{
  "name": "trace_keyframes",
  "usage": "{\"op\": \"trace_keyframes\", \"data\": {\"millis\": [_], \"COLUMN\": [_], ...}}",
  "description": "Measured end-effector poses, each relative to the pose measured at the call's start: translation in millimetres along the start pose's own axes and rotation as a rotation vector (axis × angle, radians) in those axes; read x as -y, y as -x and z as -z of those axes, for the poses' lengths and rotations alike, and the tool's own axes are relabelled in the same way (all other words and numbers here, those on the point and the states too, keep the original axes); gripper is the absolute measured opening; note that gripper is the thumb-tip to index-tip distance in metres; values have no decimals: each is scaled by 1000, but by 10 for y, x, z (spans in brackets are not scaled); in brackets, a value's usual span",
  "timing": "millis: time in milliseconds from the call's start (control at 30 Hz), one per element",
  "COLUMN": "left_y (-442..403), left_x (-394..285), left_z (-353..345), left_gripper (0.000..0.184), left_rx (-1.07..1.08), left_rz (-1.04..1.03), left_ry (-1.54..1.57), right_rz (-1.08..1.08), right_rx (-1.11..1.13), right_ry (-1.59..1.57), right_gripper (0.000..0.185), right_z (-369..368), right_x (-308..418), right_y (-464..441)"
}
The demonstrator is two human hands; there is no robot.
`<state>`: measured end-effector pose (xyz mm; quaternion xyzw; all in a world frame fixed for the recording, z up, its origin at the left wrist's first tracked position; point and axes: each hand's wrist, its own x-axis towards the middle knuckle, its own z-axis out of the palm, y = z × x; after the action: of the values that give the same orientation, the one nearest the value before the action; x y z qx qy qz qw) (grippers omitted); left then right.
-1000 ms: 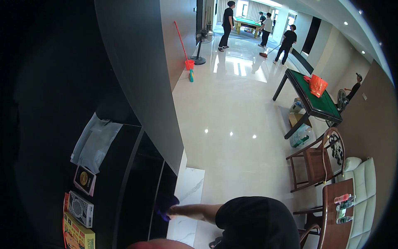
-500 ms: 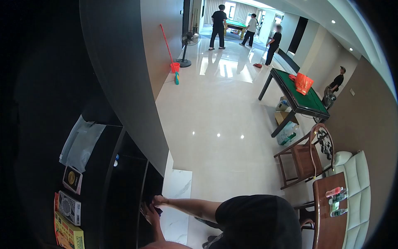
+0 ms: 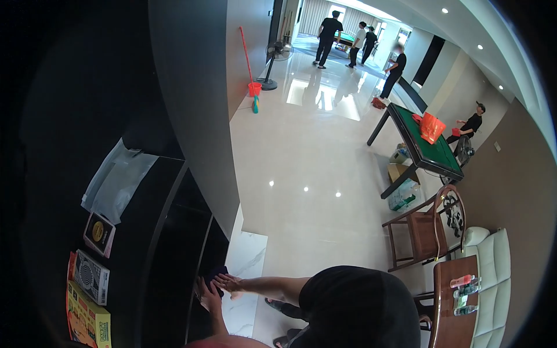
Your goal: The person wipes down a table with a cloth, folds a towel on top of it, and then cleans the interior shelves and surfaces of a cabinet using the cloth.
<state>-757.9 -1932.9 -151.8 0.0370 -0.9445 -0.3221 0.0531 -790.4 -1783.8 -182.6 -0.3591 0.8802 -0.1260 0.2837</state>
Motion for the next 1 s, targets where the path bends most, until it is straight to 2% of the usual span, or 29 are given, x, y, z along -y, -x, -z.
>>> {"op": "trace_keyframes", "data": {"millis": [133, 200, 300, 367, 433, 533, 567, 600, 667, 733, 800, 867, 933, 967, 1000], "left_y": [478, 770, 1063, 1032, 930, 736, 610, 470, 223, -42, -242, -349, -178, -101, -43], "left_x": [196, 436, 670, 658, 565, 434, 365, 294, 142, -115, -60, -69, 16, 41, 91], "left_z": [218, 252, 280, 264, 187, 196, 219, 203, 130, 50, -204, -282, -280, -275, -249], "left_gripper": [44, 48, 52, 53, 55, 58, 58, 58, 59, 62, 62, 64, 65, 68, 71], "left_rx": [-39, -99, -100, -141, -178, -65, 132, 136, 216, 266, 130, 156, 179, 173, 157], "left_rz": [146, 126, 142, 132, 136, 114, 236, 225, 167, 245, 97, 91, 97, 67, 41], "left_ry": [-96, -93, -123, -180, -274, -268, -165, -162, -92, -80, -80, -108, -142, -178, -218], "right_rz": [145, 195, 222, 147, 111, 11, -51, -62, -145, -206, -135, -90, -120, -115, -91], "right_rx": [116, 171, 136, 45, 61, 72, 65, 60, -59, -170, -103, -220, -240, -350, -347], "right_ry": [-8, -20, 91, 30, 3, -12, -2, -3, 499, 996, 228, 117, 170, 216, 231], "right_gripper": [121, 113, 104, 95, 93, 88, 86, 86, 82, 78, 76, 61, 37, 20, 20], "right_z": [-162, -175, -556, -673, -647, -457, -353, -391, -675, -953, -22, 184, 263, 253, 235], "right_x": [343, 560, 793, 816, 819, 707, 679, 548, -46, -349, -377, -496, -364, -258, -131], "right_y": [-126, -82, -260, -318, -347, -251, -201, -242, -496, -666, -305, -342, -354, -303, -266]}}
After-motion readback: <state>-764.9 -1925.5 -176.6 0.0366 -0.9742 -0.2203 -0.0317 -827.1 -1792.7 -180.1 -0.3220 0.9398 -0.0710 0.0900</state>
